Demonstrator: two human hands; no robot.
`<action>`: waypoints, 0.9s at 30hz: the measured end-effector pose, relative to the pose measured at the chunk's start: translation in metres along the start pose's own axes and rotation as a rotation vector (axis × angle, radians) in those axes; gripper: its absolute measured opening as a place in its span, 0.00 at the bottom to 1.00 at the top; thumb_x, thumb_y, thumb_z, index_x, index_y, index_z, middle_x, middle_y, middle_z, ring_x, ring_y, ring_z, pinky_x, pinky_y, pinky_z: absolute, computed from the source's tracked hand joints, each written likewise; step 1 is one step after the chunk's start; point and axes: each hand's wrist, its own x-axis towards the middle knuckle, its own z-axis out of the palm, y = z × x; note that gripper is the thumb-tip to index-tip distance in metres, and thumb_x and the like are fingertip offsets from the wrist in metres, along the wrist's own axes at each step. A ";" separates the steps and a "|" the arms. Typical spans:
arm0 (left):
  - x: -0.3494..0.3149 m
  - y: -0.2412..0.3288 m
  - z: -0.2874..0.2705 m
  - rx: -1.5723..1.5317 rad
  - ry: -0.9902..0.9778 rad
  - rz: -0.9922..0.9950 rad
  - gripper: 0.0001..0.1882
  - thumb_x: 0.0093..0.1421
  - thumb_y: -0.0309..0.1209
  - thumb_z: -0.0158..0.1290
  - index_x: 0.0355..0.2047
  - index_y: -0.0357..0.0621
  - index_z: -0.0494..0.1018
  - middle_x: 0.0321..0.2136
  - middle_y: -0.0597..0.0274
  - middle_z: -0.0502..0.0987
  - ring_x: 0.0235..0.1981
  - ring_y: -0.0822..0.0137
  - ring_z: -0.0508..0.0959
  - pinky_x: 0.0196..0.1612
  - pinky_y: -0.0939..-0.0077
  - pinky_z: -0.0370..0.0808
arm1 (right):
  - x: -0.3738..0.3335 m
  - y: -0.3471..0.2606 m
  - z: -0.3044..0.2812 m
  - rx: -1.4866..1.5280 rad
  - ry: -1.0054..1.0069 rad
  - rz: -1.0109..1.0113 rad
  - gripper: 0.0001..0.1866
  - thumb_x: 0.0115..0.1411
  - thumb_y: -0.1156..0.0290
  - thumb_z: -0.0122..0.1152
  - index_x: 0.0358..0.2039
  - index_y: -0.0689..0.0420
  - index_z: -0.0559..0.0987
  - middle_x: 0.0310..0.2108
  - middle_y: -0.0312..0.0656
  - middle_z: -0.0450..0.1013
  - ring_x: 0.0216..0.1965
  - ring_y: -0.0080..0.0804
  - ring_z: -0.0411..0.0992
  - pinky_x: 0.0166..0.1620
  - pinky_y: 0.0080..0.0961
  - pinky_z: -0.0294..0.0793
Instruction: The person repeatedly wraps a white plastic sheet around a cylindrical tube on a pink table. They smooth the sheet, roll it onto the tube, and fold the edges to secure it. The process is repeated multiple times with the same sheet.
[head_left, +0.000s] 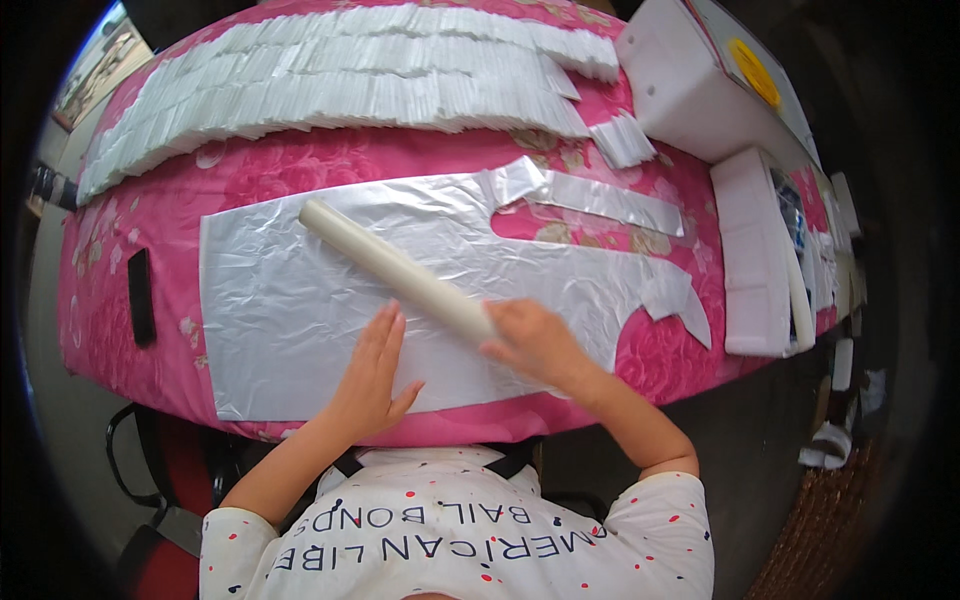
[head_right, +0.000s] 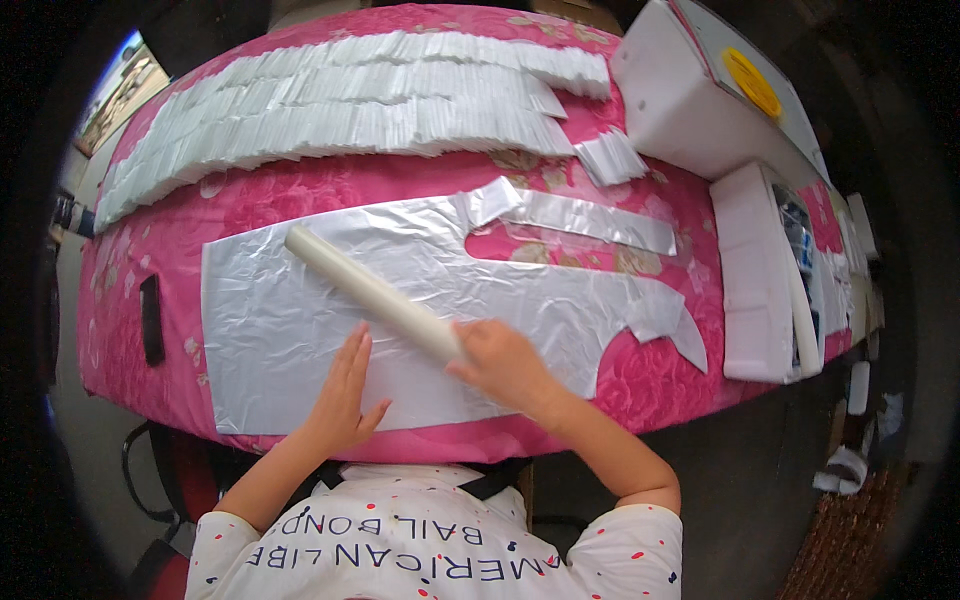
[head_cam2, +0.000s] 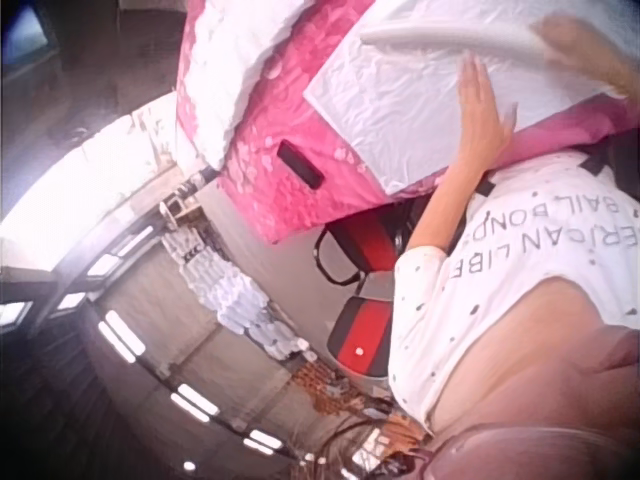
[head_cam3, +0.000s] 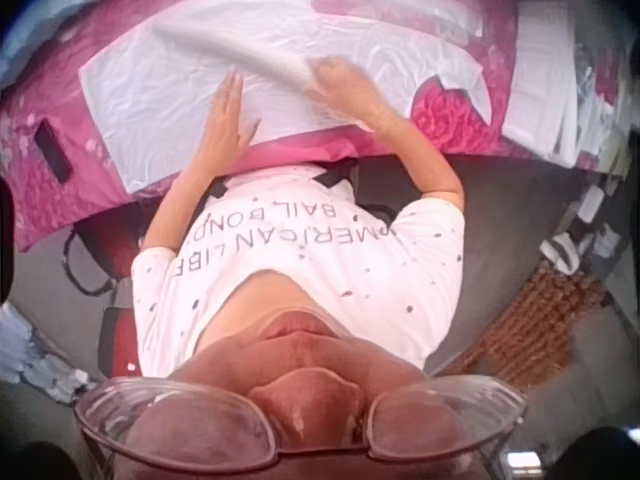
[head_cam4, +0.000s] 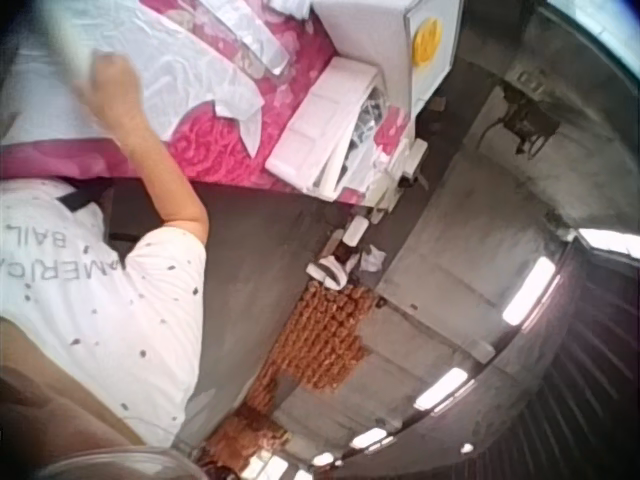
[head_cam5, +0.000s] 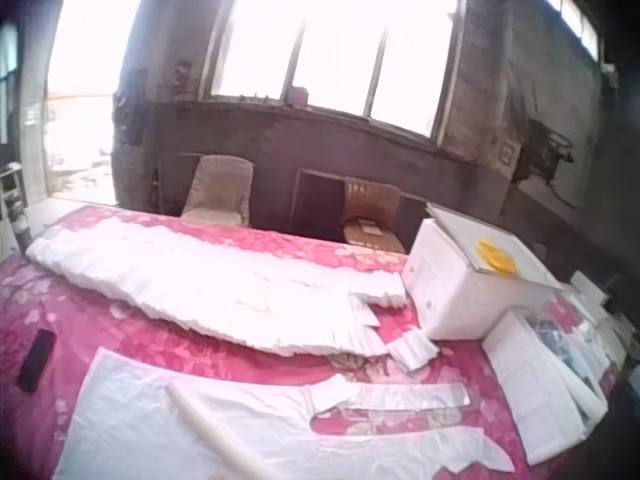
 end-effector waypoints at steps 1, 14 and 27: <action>0.005 0.002 0.003 0.039 0.023 -0.015 0.42 0.51 0.35 0.52 0.61 0.34 0.44 0.61 0.36 0.46 0.62 0.39 0.46 0.61 0.51 0.48 | -0.013 -0.012 0.009 0.099 -0.084 -0.009 0.29 0.50 0.60 0.60 0.51 0.62 0.68 0.46 0.52 0.68 0.48 0.46 0.65 0.51 0.35 0.65; 0.035 0.027 0.027 0.271 -0.138 0.043 0.41 0.49 0.47 0.54 0.59 0.39 0.54 0.62 0.38 0.40 0.63 0.36 0.36 0.62 0.48 0.42 | -0.124 0.133 -0.052 -0.427 0.245 0.355 0.27 0.50 0.62 0.59 0.50 0.60 0.69 0.56 0.50 0.61 0.57 0.45 0.58 0.59 0.37 0.55; 0.032 0.066 0.013 -0.024 0.007 0.081 0.38 0.51 0.36 0.56 0.59 0.37 0.53 0.61 0.36 0.44 0.63 0.43 0.46 0.61 0.55 0.49 | -0.084 0.087 -0.034 -0.217 0.419 0.278 0.23 0.53 0.69 0.53 0.50 0.64 0.68 0.53 0.54 0.63 0.56 0.51 0.59 0.60 0.39 0.53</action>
